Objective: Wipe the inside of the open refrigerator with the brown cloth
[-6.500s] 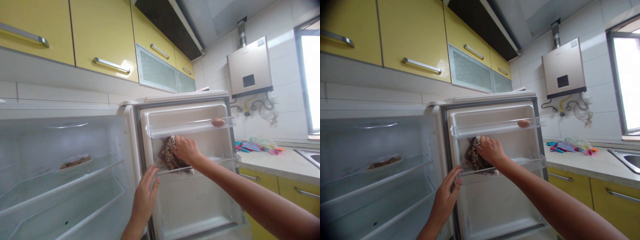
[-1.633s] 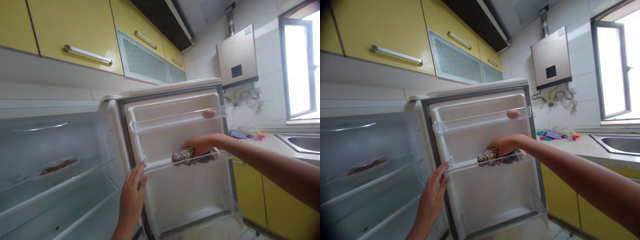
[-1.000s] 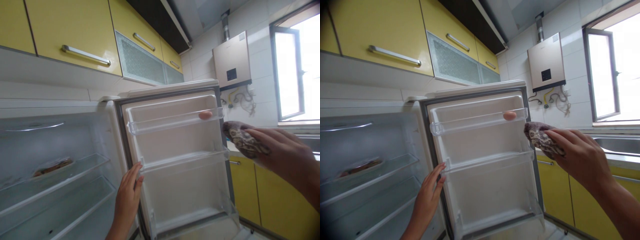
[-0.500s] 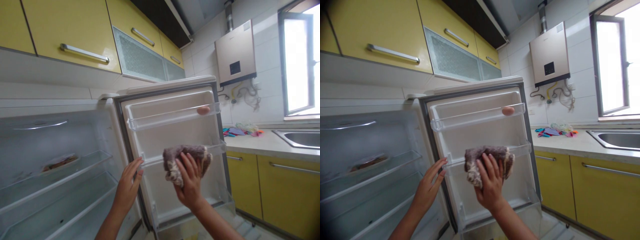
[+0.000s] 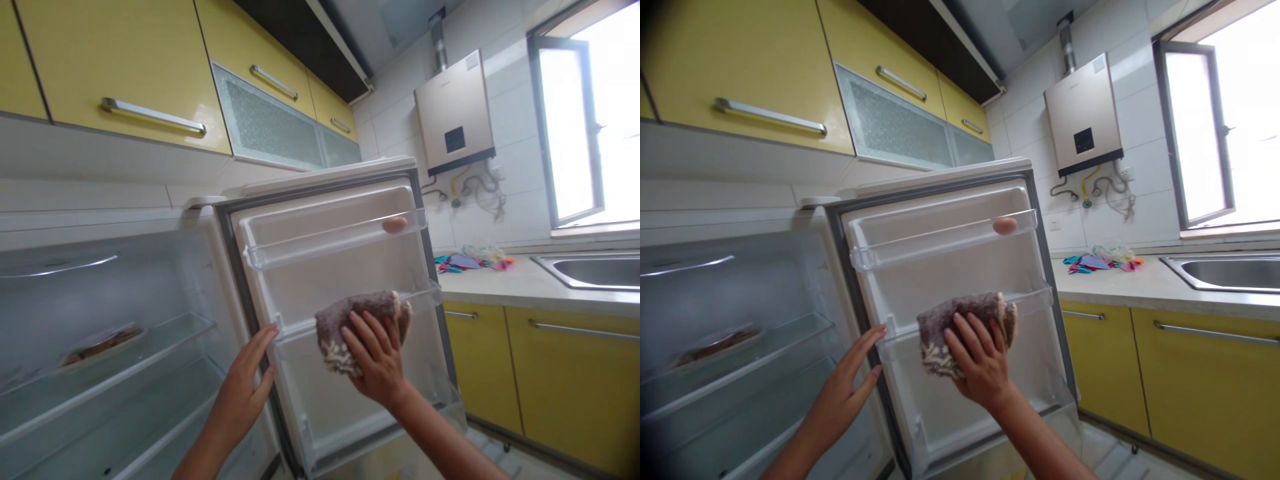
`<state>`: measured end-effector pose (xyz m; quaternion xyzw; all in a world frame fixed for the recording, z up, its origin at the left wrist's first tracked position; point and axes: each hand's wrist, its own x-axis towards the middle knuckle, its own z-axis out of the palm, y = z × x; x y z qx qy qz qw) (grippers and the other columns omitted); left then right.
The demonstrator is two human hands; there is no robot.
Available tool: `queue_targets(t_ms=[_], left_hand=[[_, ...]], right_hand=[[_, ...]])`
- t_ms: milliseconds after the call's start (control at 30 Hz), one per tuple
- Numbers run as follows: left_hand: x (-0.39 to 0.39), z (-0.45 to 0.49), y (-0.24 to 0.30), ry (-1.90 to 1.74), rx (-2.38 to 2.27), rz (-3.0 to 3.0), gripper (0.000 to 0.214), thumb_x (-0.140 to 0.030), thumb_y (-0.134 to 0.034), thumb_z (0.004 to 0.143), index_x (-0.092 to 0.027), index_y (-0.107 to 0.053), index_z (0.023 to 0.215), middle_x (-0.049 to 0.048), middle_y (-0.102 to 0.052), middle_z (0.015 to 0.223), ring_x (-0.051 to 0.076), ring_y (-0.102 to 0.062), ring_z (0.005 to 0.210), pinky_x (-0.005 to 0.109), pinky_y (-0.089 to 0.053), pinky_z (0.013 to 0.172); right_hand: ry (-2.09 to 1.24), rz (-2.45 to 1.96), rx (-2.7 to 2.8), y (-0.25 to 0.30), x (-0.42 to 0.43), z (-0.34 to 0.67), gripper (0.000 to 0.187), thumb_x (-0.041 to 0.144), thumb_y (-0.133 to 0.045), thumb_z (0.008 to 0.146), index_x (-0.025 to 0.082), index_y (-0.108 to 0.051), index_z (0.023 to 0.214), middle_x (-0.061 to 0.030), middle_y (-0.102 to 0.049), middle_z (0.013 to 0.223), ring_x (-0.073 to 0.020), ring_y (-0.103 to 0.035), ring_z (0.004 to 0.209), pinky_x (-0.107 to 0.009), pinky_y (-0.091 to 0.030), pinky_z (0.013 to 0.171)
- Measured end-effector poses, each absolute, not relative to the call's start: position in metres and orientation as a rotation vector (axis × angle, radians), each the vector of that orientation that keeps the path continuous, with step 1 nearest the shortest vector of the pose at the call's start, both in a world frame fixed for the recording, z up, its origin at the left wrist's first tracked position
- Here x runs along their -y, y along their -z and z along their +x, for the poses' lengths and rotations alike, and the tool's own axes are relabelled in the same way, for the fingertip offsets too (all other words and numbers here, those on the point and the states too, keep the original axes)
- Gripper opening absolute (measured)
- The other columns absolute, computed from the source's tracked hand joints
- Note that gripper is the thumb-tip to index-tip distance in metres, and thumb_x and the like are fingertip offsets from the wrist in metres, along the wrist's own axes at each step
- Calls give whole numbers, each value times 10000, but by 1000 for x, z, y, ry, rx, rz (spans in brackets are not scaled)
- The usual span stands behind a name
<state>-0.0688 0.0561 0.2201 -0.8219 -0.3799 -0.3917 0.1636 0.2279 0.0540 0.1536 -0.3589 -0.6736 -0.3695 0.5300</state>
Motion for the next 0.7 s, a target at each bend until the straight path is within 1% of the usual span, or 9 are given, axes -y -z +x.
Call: queue_targets(t_ms=[67,133,233,333,400,467,567,633,700], left_hand=[[-57,-68,-219,1108,1056,-2305,481,-300,-474,959,-307,-447,1439,83,-577,1472,221,-543,1360,473,-481,1130],[-57,-67,-219,1109,1036,-2282,471,-321,-476,965,-320,-444,1434,73,-593,1455,218,-557,1345,470,-494,1116],[-57,-66,-222,1097,1052,-2267,457,-389,-489,967,-353,-455,1422,49,-616,1429,227,-574,1323,497,-507,1097],[-59,-64,-223,1077,1078,-2234,469,-459,-523,946,-375,-477,1405,33,-630,1411,254,-580,1310,544,-509,1079],[-61,-62,-222,1097,1078,-2206,468,-473,-540,936,-371,-496,1391,31,-643,1393,262,-582,1303,549,-510,1073],[-63,-59,-220,1138,1062,-2189,459,-469,-552,931,-355,-516,1374,35,-654,1375,260,-587,1293,534,-512,1071],[-65,-56,-216,1198,1040,-2190,444,-454,-561,930,-335,-536,1357,43,-661,1365,250,-596,1280,501,-511,1078],[-64,-54,-215,1230,1048,-2201,436,-443,-559,934,-325,-543,1353,47,-660,1366,243,-596,1281,483,-501,1093],[-63,-53,-214,1256,1070,-2216,422,-432,-554,939,-317,-554,1344,49,-660,1366,236,-594,1285,468,-494,1104]], right_hand=[[888,-943,1453,-153,-55,256,735,373,-631,836,261,-392,1522,-132,-519,1506,-356,-366,1462,-584,-154,1227],[878,-1021,1286,-157,-58,282,716,373,-634,846,217,-404,1505,-180,-487,1512,-385,-337,1470,-636,-204,1194],[834,-1049,1066,-170,-63,314,633,393,-614,870,186,-463,1449,-205,-493,1489,-383,-380,1439,-646,-282,1153],[641,-1024,942,-183,-69,338,556,423,-627,851,176,-555,1345,-188,-573,1397,-355,-485,1348,-601,-351,1124],[376,-1040,816,-187,-74,350,537,452,-642,822,174,-596,1279,-159,-645,1273,-337,-578,1221,-575,-413,1070],[86,-1000,657,-187,-80,357,537,496,-640,806,179,-614,1238,-114,-682,1161,-301,-634,1095,-533,-468,1009],[-194,-817,501,-180,-87,355,568,549,-645,784,194,-616,1226,-64,-687,1123,-248,-649,1040,-458,-506,973],[-275,-733,443,-173,-90,345,590,563,-653,772,202,-608,1236,-51,-685,1136,-232,-653,1043,-430,-524,962],[-295,-699,389,-170,-91,330,570,592,-609,795,223,-603,1230,-39,-690,1134,-223,-666,1034,-415,-550,935]])
